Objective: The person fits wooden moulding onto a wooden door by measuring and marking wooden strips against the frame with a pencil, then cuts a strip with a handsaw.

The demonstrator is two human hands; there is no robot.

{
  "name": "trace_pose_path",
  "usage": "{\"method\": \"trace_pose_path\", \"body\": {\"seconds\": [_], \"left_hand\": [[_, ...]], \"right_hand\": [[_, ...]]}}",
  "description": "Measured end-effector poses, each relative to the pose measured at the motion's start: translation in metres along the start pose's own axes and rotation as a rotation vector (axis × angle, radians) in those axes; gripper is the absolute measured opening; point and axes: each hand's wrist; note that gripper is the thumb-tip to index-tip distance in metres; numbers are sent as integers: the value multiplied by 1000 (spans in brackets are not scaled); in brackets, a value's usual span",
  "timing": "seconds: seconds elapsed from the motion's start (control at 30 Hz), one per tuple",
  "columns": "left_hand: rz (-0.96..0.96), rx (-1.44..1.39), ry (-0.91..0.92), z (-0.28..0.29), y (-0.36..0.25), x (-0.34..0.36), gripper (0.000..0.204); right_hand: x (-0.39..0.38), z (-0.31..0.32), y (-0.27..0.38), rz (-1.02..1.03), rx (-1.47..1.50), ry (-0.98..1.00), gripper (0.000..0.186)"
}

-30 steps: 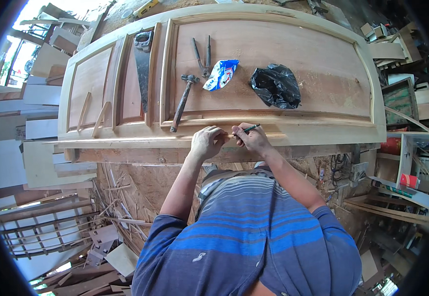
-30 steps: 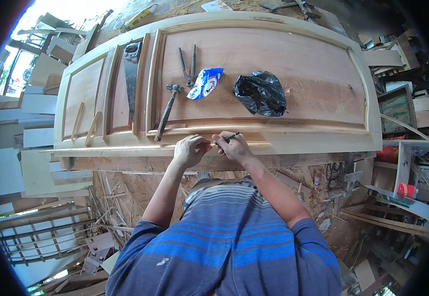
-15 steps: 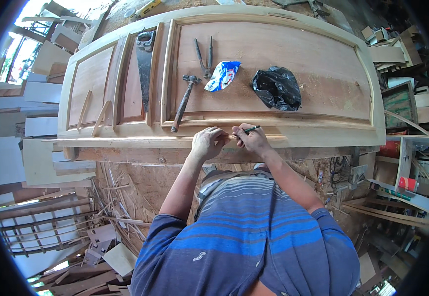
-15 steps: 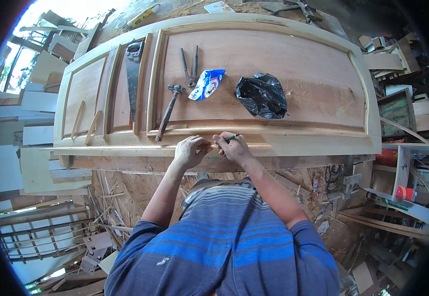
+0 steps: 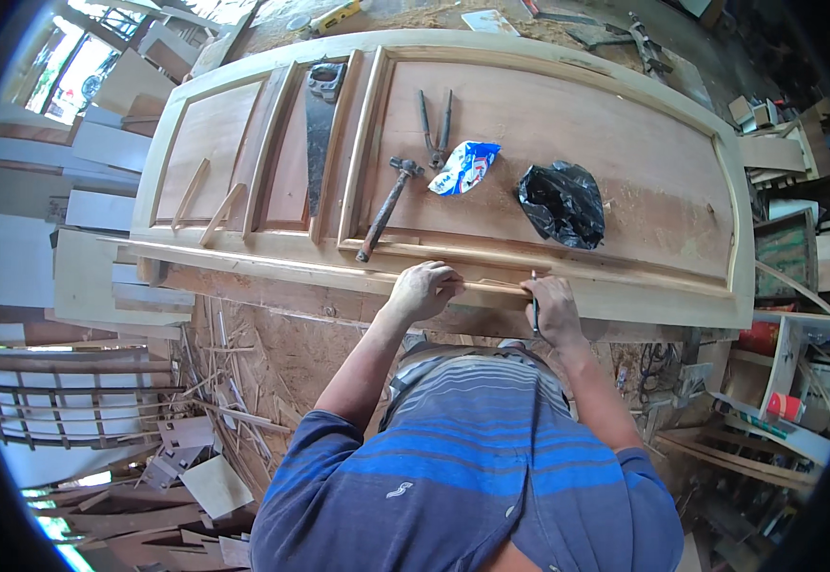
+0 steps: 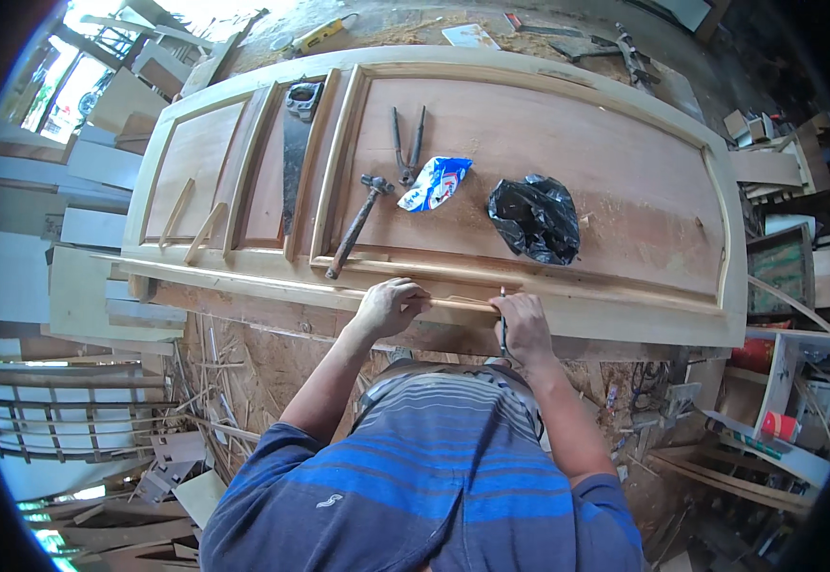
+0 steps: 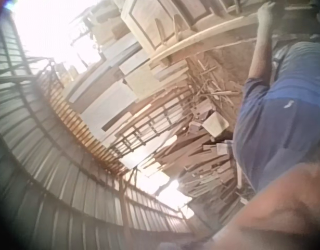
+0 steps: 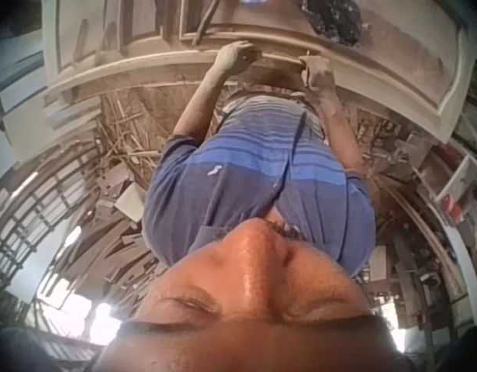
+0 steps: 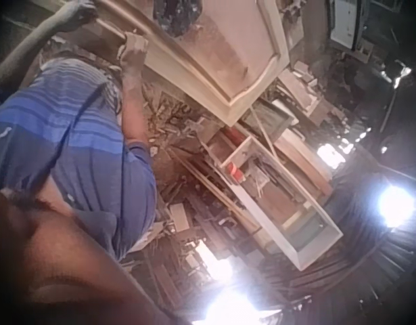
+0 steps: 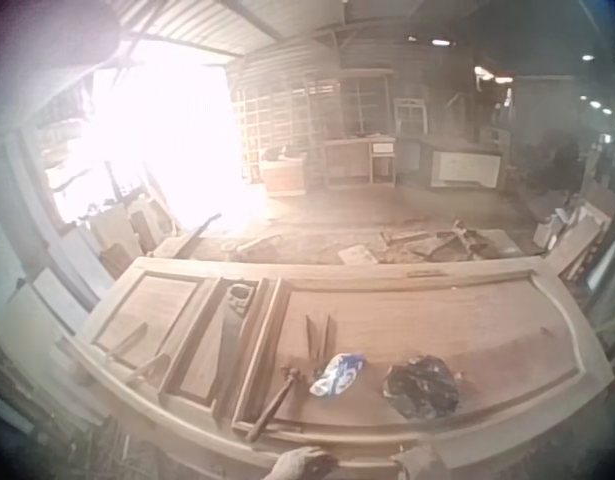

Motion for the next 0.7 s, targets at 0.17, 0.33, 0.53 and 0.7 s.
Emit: {"method": "trace_pose_path", "body": {"seconds": [0.17, 0.33, 0.53, 0.7], "left_hand": [[27, -18, 39, 12, -5, -2, 22], [33, -13, 16, 7, 2, 1, 20], [-94, 127, -104, -15, 18, 0, 28], [-217, 235, -277, -29, 38, -6, 32]], "right_hand": [[-59, 38, -62, -127, -159, -68, 45], [-100, 93, -117, -460, -380, -305, 49], [-30, 79, -160, -553, -77, -370, 47], [23, 59, -128, -655, -204, -374, 46]]}}
Point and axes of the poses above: each hand's wrist, its own x-axis towards the middle knuckle, its own z-axis out of the back of the hand, y = z × x, and after that the axes turned 5 degrees about y, right-handed
